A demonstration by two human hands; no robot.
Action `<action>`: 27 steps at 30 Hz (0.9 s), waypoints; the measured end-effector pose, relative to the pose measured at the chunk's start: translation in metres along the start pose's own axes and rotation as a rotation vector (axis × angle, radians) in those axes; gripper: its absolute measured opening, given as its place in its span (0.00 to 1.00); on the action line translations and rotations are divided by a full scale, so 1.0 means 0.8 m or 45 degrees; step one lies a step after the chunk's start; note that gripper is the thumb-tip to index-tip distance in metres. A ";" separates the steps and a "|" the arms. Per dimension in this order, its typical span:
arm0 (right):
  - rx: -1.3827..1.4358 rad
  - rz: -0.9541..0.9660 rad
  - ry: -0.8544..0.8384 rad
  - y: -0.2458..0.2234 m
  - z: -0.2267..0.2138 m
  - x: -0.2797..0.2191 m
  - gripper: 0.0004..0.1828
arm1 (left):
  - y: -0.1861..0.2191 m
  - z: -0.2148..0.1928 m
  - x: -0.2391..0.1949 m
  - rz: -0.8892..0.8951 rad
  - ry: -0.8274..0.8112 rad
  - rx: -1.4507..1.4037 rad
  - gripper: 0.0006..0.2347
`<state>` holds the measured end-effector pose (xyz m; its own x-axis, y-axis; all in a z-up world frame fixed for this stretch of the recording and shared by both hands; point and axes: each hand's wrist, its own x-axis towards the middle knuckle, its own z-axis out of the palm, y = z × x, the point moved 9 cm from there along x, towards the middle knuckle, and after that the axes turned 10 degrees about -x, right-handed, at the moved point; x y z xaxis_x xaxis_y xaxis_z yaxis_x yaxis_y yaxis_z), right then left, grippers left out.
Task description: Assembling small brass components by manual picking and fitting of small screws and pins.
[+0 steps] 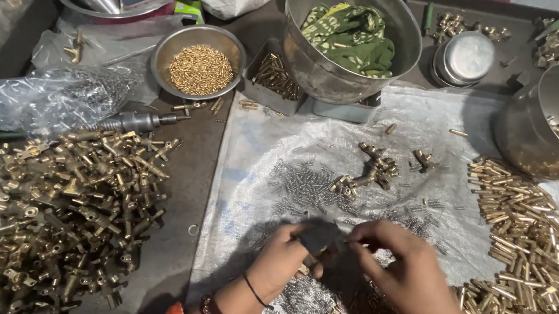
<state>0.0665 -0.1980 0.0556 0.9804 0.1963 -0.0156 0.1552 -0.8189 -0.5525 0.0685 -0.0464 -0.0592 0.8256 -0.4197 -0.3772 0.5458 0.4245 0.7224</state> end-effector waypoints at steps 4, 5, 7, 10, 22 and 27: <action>0.123 -0.150 0.123 -0.017 0.019 -0.002 0.08 | -0.011 -0.011 0.001 -0.073 0.053 -0.145 0.15; 0.126 -0.154 0.113 -0.016 0.022 -0.002 0.08 | -0.005 -0.010 -0.001 -0.072 0.063 -0.150 0.15; 0.258 -0.041 0.151 -0.001 0.023 -0.005 0.10 | 0.006 -0.003 -0.006 -0.073 0.055 -0.183 0.16; 0.166 -0.174 0.278 -0.009 0.026 -0.011 0.08 | -0.008 -0.014 -0.002 -0.138 0.164 -0.148 0.15; -0.197 -0.320 0.302 -0.041 0.038 -0.013 0.14 | -0.014 -0.007 -0.005 -0.200 0.176 -0.282 0.13; -0.212 -0.219 0.242 -0.036 0.042 -0.011 0.12 | -0.032 -0.019 0.004 -0.157 0.198 -0.210 0.14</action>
<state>0.0493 -0.1583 0.0436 0.9407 0.2480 0.2314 0.3232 -0.8625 -0.3894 0.0596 -0.0461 -0.0877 0.7563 -0.3536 -0.5505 0.6494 0.5081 0.5658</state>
